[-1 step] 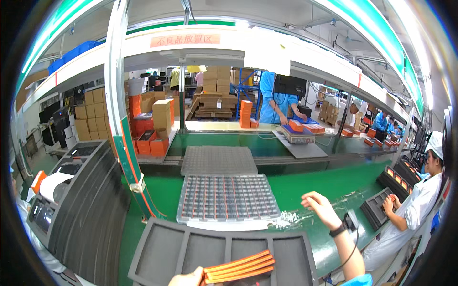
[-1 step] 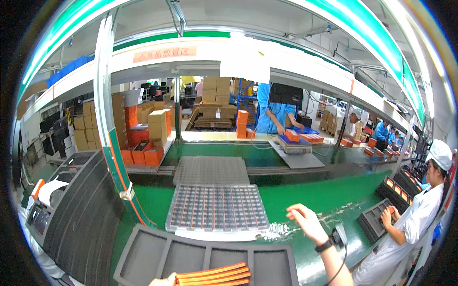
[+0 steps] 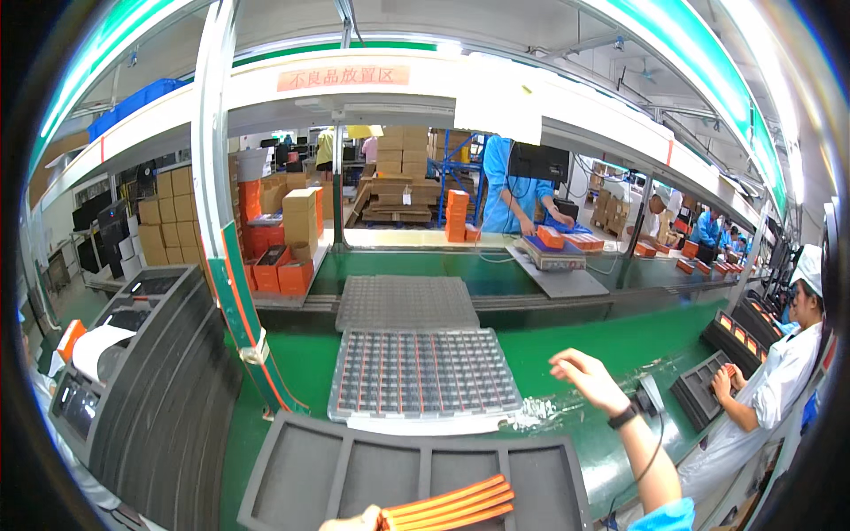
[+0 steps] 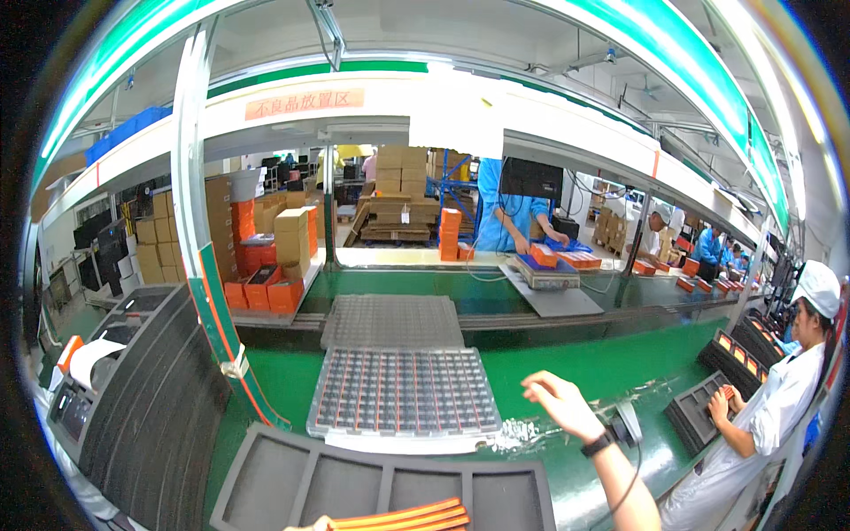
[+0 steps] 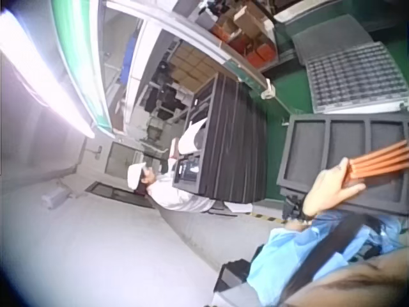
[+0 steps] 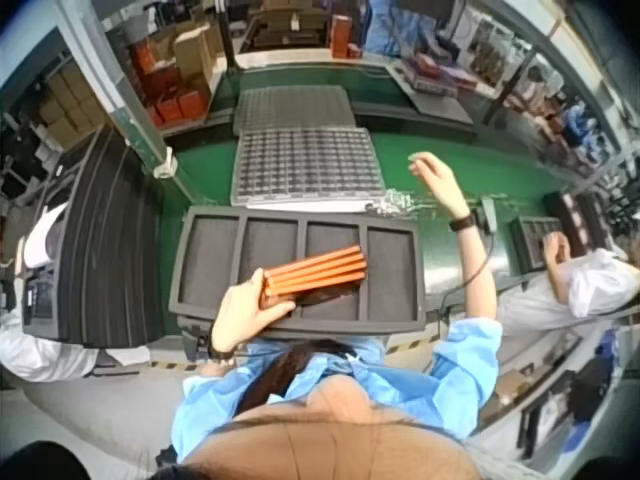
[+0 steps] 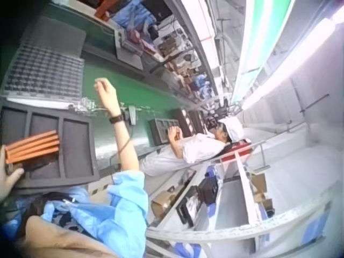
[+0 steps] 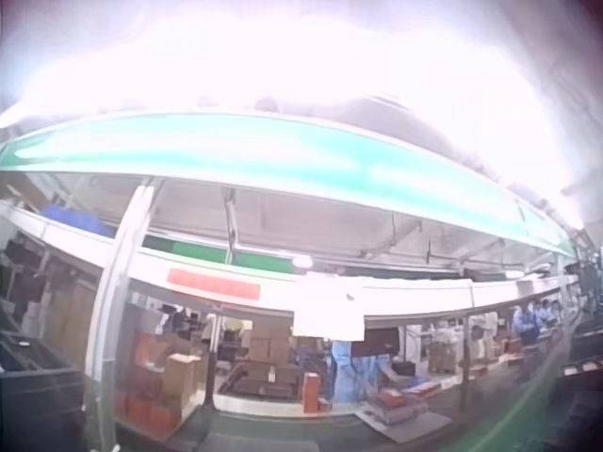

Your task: Picking up items from a tray and placing them into a protective foam slot for packaging.

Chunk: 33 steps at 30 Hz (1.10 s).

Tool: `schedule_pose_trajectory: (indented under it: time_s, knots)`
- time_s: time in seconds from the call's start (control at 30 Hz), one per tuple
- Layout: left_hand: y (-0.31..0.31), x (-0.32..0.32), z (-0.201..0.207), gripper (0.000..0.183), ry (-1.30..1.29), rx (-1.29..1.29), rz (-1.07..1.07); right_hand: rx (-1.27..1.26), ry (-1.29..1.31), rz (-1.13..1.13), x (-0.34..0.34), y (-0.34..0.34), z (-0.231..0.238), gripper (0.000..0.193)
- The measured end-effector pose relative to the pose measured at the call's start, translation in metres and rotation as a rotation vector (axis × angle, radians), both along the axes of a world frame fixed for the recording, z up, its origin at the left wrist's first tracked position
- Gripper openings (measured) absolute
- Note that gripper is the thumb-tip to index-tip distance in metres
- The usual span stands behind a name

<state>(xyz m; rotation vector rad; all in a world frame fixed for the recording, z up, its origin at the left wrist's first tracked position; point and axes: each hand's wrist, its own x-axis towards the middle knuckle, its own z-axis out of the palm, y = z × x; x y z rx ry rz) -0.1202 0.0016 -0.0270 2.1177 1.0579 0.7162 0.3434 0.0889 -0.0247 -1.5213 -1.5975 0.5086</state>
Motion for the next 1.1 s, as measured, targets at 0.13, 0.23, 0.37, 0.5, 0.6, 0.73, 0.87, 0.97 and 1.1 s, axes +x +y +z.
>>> schedule_pose_trajectory:
  time_s: [0.13,0.23,0.37,0.5,0.6,0.73,0.87,0.97,1.1]
  knots:
    - [-0.001,-0.001,-0.007,0.053,0.068,0.058,-0.057,-0.025,-0.651,0.236,-0.021,0.135,-0.004,0.032]
    - [0.002,0.001,-0.005,0.049,0.036,0.073,-0.062,-0.082,-0.875,0.395,-0.026,0.221,-0.072,0.028]
    - [0.008,0.000,-0.007,0.045,0.062,0.081,-0.087,0.161,-0.890,0.412,-0.054,0.275,-0.135,0.027]
    - [0.013,0.001,-0.007,0.040,0.072,0.110,-0.085,0.151,-0.900,0.290,-0.086,0.263,-0.143,0.025]
    - [0.015,0.000,-0.014,0.037,0.079,0.153,-0.105,0.142,-0.909,0.276,-0.087,0.257,-0.144,0.027]
    - [0.017,0.001,-0.017,0.036,0.033,0.178,-0.090,0.179,-0.813,0.274,-0.085,0.247,-0.154,0.029]
    - [0.017,-0.001,-0.019,0.035,0.026,0.209,-0.099,0.228,-0.784,0.274,-0.082,0.258,-0.158,0.024]
    - [0.017,-0.006,-0.018,0.035,0.056,0.206,-0.114,0.141,-0.815,0.333,-0.081,0.273,-0.150,0.021]
    - [0.014,-0.007,-0.020,0.036,0.080,0.204,-0.126,0.122,-0.792,0.330,-0.076,0.294,-0.142,0.017]
